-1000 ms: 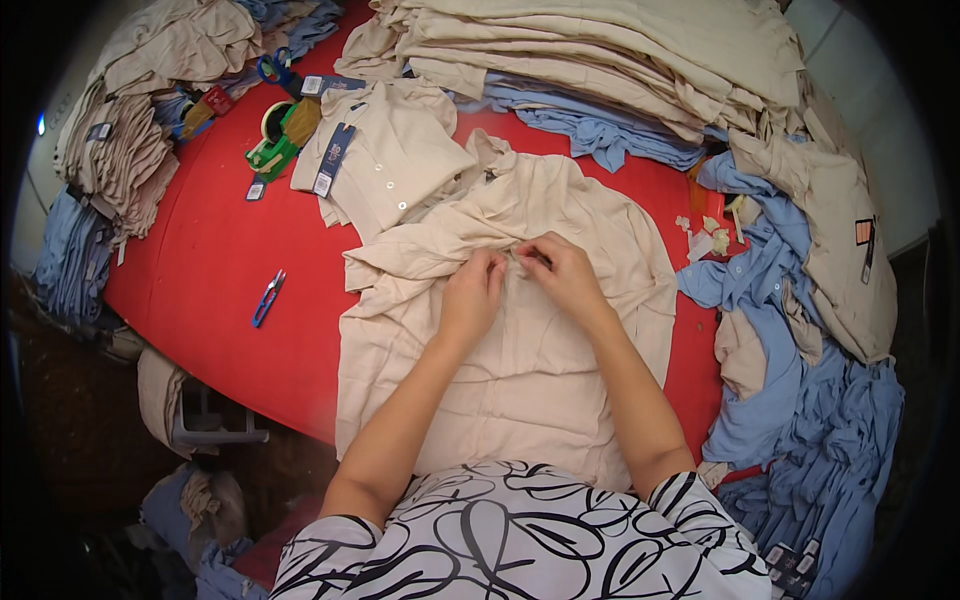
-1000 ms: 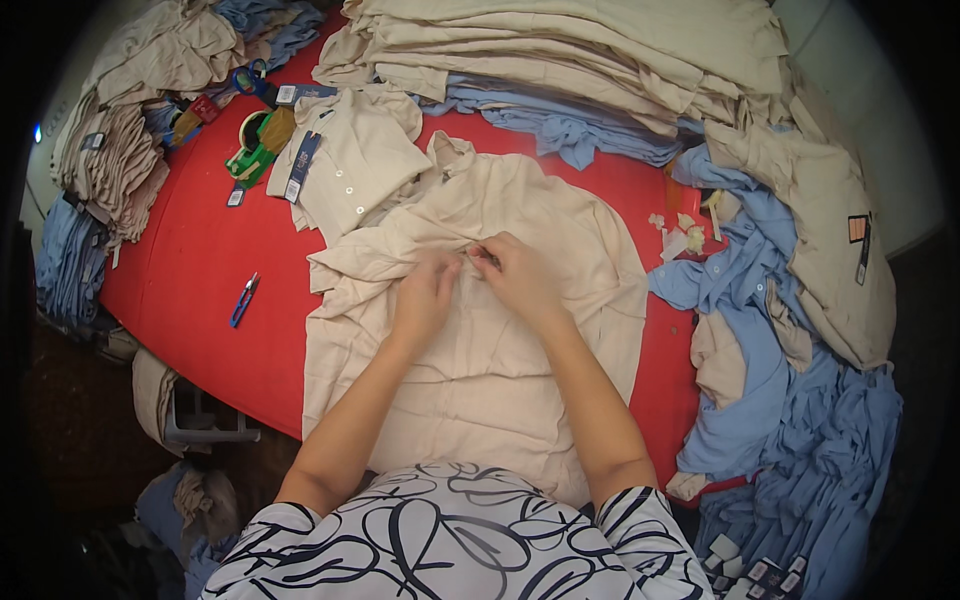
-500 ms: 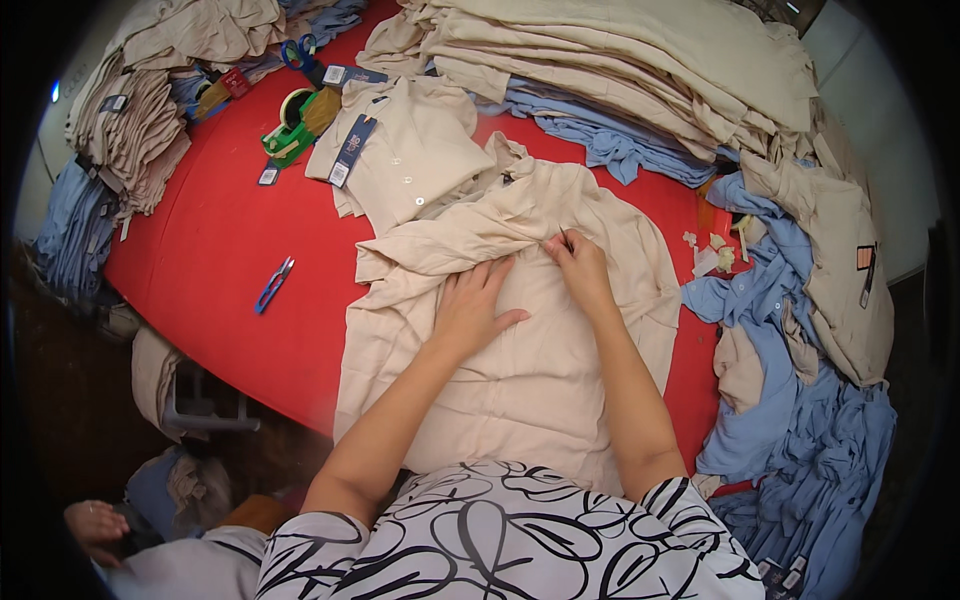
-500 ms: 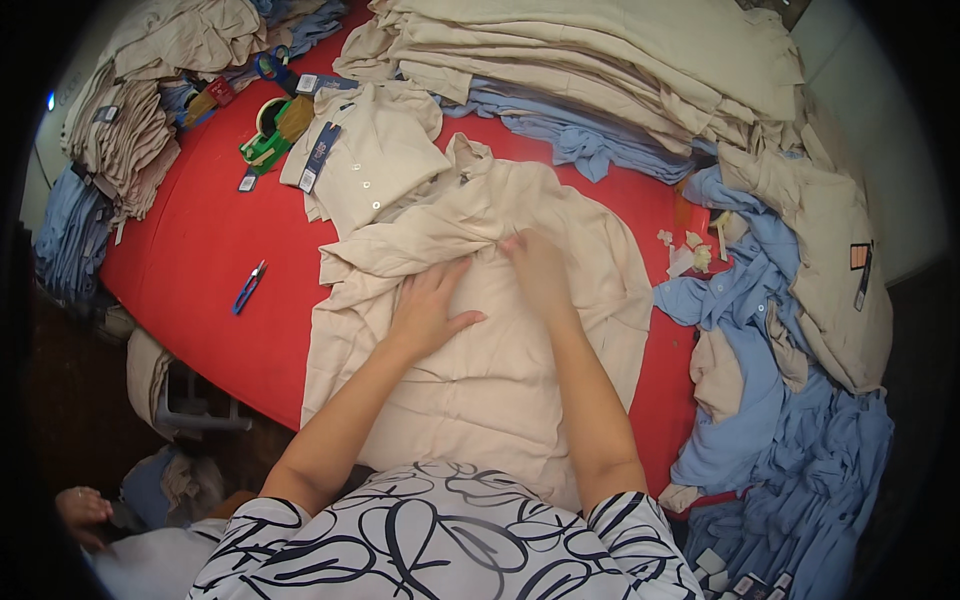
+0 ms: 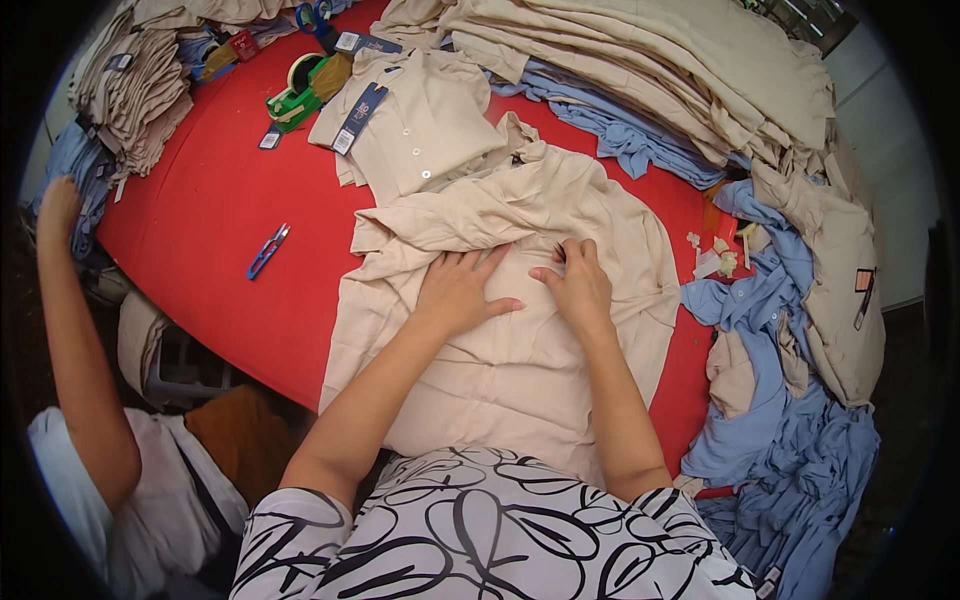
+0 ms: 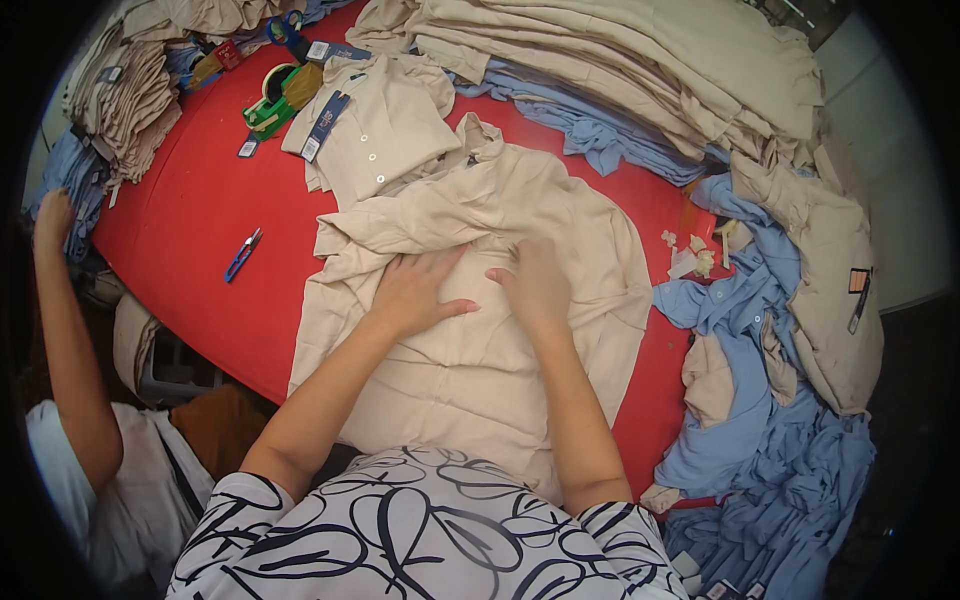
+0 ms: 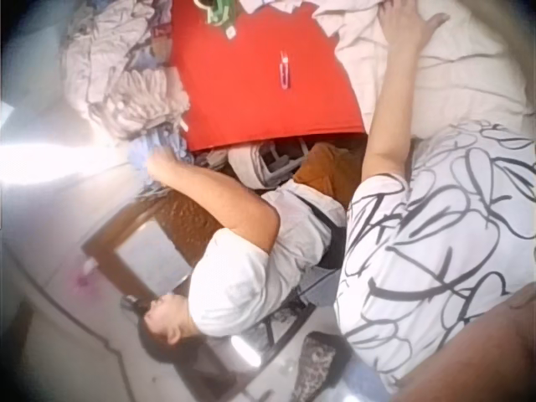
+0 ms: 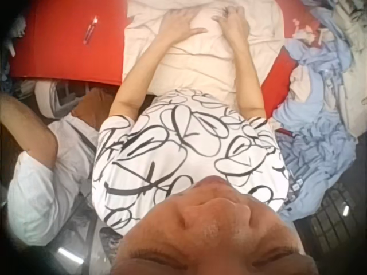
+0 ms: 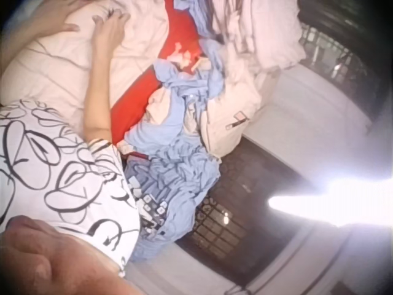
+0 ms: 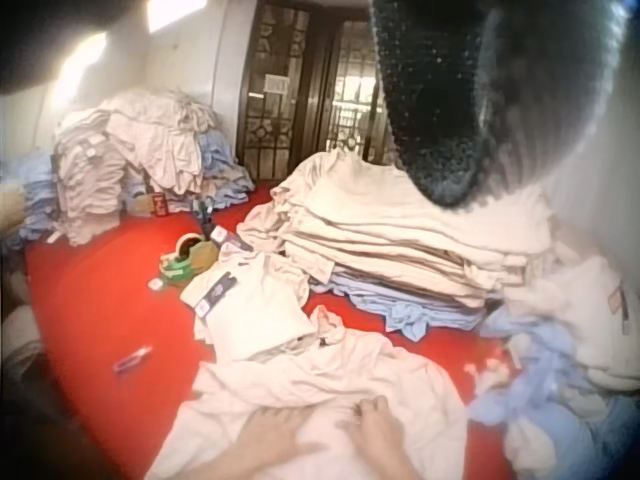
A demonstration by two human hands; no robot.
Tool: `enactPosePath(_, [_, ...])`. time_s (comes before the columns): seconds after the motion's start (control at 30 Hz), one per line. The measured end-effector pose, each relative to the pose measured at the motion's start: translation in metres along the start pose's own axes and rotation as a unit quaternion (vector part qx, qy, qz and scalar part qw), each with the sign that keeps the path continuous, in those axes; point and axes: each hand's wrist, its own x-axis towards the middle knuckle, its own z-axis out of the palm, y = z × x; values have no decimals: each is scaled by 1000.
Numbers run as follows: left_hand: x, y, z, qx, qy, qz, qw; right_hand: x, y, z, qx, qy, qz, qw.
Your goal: The person trims excess threads from a tan garment using shears and then folds a light blue button-down shirt on a red table.
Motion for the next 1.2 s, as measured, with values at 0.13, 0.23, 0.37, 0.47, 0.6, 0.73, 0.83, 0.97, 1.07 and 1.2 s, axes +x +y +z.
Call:
enactPosePath(0.13, [-1, -1, -1, -4, 10, -9, 1000, -2, -5, -4, 19, -14, 19, 1000])
enactPosePath(0.23, [-2, 1, -6, 15, -9, -27, 999, 0, -4, -7, 27, -65, 43, 997])
enactPosePath(0.37, [-1, -2, -16, 31, -51, -46, 997, -1, 9, 1, 4, -17, 14, 1000])
enactPosePath(0.47, [-7, -6, -13, 32, -7, -22, 999, 10, 30, 2, 126, -28, -8, 992])
enactPosePath(0.6, [-13, -6, -4, 29, 83, 43, 995, 51, 92, -37, 114, 113, 41, 986])
enactPosePath(0.73, [-15, 4, 0, 19, 116, 60, 991, 64, 145, -62, -121, 168, 100, 973])
enactPosePath(0.83, [-18, 0, -2, -4, 149, 57, 987, 53, 116, -57, -235, 250, 43, 939])
enactPosePath(0.97, [-27, 4, 13, -107, 125, 68, 984, -13, 30, -17, 126, 117, -94, 981])
enactPosePath(1.07, [-38, 8, 12, -18, 150, 97, 984, -99, -26, 23, -48, -30, -191, 980])
enactPosePath(1.2, [-43, -12, 7, 59, 140, 80, 985, -109, -1, 8, -99, -8, -124, 987])
